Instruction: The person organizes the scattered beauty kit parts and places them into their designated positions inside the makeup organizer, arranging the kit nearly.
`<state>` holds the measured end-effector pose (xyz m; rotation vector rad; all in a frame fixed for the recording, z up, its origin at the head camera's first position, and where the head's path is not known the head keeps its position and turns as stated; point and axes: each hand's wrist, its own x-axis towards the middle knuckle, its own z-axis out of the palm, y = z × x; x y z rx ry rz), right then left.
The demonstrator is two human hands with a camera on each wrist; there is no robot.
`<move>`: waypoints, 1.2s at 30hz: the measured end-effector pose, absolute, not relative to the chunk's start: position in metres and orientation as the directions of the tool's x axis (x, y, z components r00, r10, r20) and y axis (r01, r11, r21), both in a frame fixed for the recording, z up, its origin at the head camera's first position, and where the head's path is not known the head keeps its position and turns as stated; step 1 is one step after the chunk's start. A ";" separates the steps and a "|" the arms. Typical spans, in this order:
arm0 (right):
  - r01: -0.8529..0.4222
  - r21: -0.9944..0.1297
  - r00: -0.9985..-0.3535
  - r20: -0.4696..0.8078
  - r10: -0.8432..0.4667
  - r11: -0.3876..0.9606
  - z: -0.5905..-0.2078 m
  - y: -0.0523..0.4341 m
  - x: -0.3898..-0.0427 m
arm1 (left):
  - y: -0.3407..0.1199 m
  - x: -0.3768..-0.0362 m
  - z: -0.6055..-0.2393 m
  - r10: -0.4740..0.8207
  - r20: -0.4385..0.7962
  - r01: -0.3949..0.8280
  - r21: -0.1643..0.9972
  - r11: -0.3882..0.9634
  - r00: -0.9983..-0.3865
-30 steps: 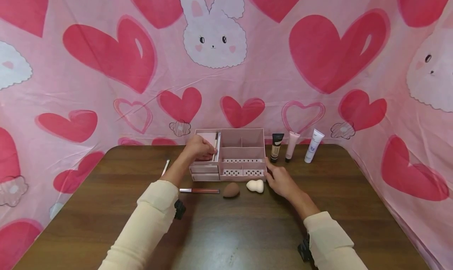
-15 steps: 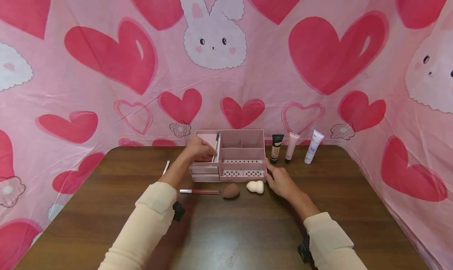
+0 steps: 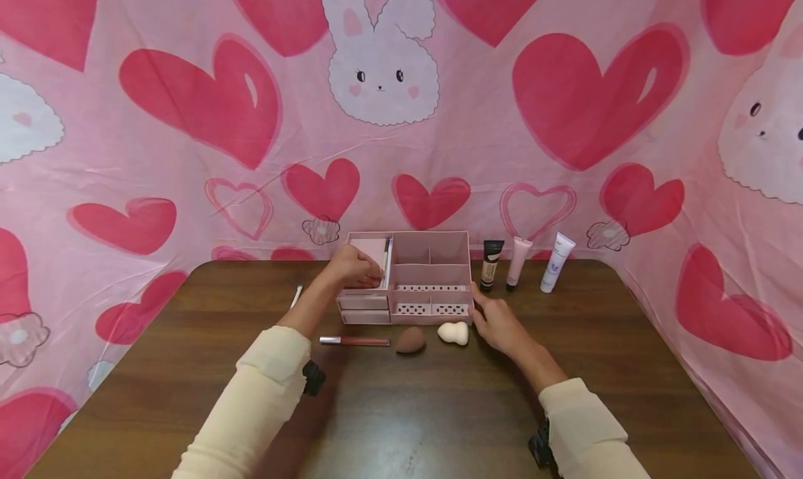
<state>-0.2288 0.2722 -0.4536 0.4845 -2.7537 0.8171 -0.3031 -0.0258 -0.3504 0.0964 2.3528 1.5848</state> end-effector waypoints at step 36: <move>-0.415 -0.424 -0.902 0.308 -0.303 0.805 -0.453 0.276 -0.229 | -0.070 -0.290 -0.355 0.318 0.012 0.078 0.977 0.196 -0.948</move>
